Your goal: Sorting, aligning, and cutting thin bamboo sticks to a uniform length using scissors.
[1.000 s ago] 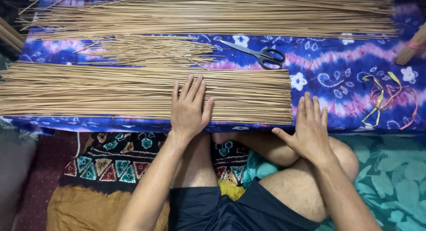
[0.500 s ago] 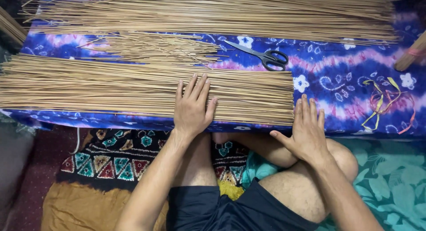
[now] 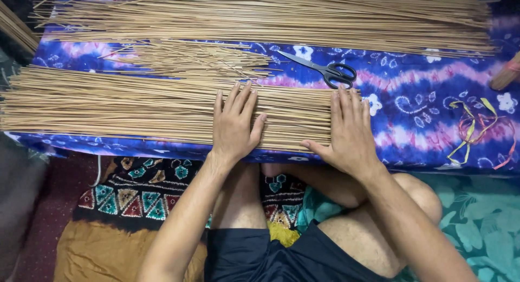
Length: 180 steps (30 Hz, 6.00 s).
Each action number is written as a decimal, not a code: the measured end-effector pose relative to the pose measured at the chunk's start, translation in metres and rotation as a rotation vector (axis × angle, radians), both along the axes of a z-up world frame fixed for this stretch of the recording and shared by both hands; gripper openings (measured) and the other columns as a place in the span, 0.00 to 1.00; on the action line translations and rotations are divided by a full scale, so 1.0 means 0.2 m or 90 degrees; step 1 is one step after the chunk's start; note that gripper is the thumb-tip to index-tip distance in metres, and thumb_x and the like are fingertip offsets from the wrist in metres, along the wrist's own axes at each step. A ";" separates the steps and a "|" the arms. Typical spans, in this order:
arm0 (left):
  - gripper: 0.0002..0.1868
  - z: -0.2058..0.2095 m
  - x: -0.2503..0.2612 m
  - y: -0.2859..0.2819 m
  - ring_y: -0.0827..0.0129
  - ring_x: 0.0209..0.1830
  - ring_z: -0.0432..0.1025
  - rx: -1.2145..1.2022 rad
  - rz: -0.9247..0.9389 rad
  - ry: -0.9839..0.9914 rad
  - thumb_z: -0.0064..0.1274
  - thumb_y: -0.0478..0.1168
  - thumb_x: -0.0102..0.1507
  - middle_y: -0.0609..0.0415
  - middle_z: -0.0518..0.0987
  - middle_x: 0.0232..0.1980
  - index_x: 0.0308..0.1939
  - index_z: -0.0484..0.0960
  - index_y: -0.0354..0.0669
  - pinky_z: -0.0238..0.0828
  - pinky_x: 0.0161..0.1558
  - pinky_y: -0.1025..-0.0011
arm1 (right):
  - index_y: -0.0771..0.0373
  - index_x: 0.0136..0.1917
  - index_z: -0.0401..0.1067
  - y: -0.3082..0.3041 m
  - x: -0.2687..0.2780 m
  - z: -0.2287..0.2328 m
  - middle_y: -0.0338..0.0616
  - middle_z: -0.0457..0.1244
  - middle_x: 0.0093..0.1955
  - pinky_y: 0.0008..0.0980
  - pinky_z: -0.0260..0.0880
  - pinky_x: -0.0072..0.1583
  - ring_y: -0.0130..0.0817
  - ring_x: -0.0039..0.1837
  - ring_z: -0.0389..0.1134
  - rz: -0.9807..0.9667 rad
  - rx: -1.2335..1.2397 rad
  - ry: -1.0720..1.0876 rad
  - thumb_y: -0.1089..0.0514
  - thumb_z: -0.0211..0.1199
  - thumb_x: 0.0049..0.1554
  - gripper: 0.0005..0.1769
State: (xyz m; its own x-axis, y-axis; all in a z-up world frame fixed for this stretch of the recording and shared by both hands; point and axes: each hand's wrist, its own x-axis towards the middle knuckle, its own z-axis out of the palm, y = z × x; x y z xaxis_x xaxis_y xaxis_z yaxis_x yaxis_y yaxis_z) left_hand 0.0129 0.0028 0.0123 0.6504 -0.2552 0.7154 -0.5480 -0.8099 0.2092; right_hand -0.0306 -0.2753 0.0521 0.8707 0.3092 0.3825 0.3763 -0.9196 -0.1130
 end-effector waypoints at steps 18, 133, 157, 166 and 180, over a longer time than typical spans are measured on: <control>0.47 0.08 -0.02 -0.08 0.47 0.77 0.59 0.133 -0.175 0.088 0.54 0.70 0.61 0.42 0.68 0.75 0.72 0.70 0.40 0.46 0.75 0.43 | 0.71 0.75 0.60 0.06 0.16 -0.06 0.64 0.58 0.71 0.62 0.52 0.72 0.62 0.76 0.57 0.092 -0.048 -0.071 0.19 0.60 0.51 0.60; 0.21 0.32 0.34 -0.06 0.55 0.63 0.68 0.083 -0.117 0.132 0.52 0.50 0.66 0.45 0.76 0.59 0.56 0.79 0.38 0.61 0.66 0.52 | 0.57 0.42 0.82 -0.05 1.24 -0.03 0.36 0.65 0.42 0.32 0.73 0.51 0.28 0.45 0.67 -0.002 -0.110 -0.241 0.64 0.75 0.56 0.04; 0.14 0.20 -0.14 0.26 0.72 0.33 0.74 0.128 -0.072 -0.126 0.51 0.32 0.62 0.68 0.76 0.37 0.46 0.81 0.59 0.66 0.32 0.73 | 0.52 0.53 0.75 -0.23 -0.04 0.14 0.34 0.65 0.40 0.38 0.67 0.62 0.34 0.49 0.72 0.115 -0.004 -0.217 0.60 0.64 0.62 0.05; 0.04 0.28 -0.23 -0.08 0.65 0.34 0.75 0.069 -0.174 -0.106 0.51 0.36 0.66 0.61 0.75 0.35 0.43 0.80 0.51 0.68 0.33 0.69 | 0.54 0.48 0.74 0.01 -0.15 0.13 0.36 0.63 0.37 0.39 0.67 0.56 0.37 0.45 0.71 0.162 0.010 -0.217 0.60 0.64 0.60 0.03; 0.07 0.30 -0.15 0.18 0.70 0.33 0.75 0.098 -0.093 -0.133 0.51 0.36 0.67 0.67 0.73 0.34 0.41 0.81 0.58 0.68 0.33 0.74 | 0.53 0.53 0.77 -0.35 -0.11 0.11 0.33 0.67 0.43 0.36 0.66 0.60 0.35 0.50 0.72 0.046 0.045 -0.188 0.60 0.66 0.63 0.05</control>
